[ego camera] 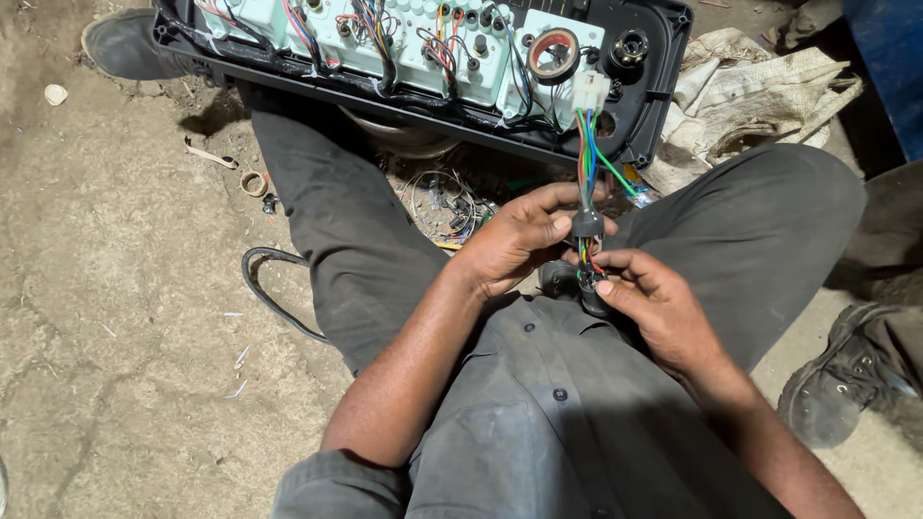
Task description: The person sits on the floor and works on an open electronic control box, stripping wire insulation with pliers and twisting wires together. The person then wraps the wire bundle with black electrical tape.
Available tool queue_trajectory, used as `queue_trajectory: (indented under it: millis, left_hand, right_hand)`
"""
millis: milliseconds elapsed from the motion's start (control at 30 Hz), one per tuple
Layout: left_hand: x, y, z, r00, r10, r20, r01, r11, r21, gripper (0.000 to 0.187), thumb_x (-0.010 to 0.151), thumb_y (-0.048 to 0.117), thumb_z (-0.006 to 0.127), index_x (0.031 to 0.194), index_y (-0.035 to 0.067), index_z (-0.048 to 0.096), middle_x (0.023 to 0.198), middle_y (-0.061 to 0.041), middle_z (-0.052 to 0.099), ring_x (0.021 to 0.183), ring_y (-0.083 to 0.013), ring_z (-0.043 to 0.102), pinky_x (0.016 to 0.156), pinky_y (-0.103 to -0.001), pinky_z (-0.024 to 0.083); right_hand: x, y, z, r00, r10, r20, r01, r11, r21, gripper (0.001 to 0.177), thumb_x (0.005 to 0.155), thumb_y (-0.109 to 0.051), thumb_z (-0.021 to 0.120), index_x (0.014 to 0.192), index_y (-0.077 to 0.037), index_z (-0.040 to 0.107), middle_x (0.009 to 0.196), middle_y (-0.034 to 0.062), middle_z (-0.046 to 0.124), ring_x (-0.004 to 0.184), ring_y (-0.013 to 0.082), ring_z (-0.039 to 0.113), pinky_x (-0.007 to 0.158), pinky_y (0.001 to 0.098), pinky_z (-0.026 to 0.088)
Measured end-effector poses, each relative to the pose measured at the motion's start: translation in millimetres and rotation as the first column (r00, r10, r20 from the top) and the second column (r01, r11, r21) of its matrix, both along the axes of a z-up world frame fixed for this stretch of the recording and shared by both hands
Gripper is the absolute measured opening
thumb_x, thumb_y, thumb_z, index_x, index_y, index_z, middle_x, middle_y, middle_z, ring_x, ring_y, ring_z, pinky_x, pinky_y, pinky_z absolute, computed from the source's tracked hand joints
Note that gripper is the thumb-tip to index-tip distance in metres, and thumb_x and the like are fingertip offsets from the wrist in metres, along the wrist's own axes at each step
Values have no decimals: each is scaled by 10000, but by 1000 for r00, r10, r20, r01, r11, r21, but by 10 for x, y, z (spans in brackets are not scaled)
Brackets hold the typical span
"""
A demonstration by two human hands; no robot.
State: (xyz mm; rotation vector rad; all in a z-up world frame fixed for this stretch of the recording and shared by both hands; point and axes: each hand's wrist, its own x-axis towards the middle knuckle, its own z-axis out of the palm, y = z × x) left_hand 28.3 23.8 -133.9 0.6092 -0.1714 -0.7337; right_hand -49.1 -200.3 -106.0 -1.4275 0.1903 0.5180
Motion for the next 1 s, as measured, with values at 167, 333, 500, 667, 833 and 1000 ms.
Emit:
queue_trajectory:
  millis: [167, 333, 500, 667, 833, 1000]
  left_hand:
    - [4, -12, -6, 1000, 1, -10, -1, 1000, -10, 612, 1002, 281, 730, 1490, 1, 488, 1285, -164, 676, 1117, -202, 671, 940, -342, 562]
    - [5, -18, -22, 1000, 10, -29, -10, 1000, -7, 570, 1023, 240, 703, 1480, -22, 488, 1279, -185, 677, 1084, -202, 676, 896, -327, 566]
    - [23, -33, -71, 998, -1, -58, -2, 999, -39, 529, 1039, 202, 669, 1479, -26, 482, 1286, -200, 670, 1049, -195, 684, 882, -320, 581]
    - [23, -44, -131, 994, -5, -110, -3, 997, -76, 523, 1051, 175, 647, 1500, -25, 469, 1274, -206, 665, 1016, -199, 689, 873, -325, 593]
    - [35, -41, -138, 992, -2, -127, -6, 998, -59, 514, 1046, 164, 624, 1497, -25, 465, 1266, -206, 667, 1009, -198, 695, 866, -328, 596]
    - [41, -27, -109, 994, -5, -109, -1, 998, -55, 492, 1066, 133, 607, 1510, -33, 473, 1278, -206, 671, 981, -180, 680, 858, -305, 579]
  right_hand:
    - [39, -7, 14, 999, -18, -30, 18, 1000, 4, 288, 960, -61, 622, 1229, 38, 647, 1140, 64, 703, 1004, 100, 616, 896, 268, 497]
    - [61, 7, 4, 998, -26, -57, 26, 1000, 4, 259, 960, -74, 630, 1195, 30, 655, 1095, 51, 699, 959, 97, 608, 842, 260, 487]
    - [69, 30, 27, 999, -23, -38, 22, 1000, -21, 238, 965, -89, 640, 1172, 25, 669, 1080, 44, 701, 947, 90, 606, 819, 254, 486]
    - [75, 72, 74, 994, -54, -96, 52, 998, -21, 237, 961, -90, 640, 1173, 12, 671, 1089, 52, 726, 932, 89, 622, 788, 251, 488]
    - [92, 97, 75, 994, -54, -95, 53, 999, -8, 232, 959, -82, 631, 1167, 13, 670, 1117, 56, 738, 959, 87, 635, 814, 249, 501]
    - [87, 84, 21, 998, -34, -54, 32, 998, -50, 232, 972, -105, 645, 1166, 19, 670, 1054, 27, 718, 920, 67, 615, 784, 230, 493]
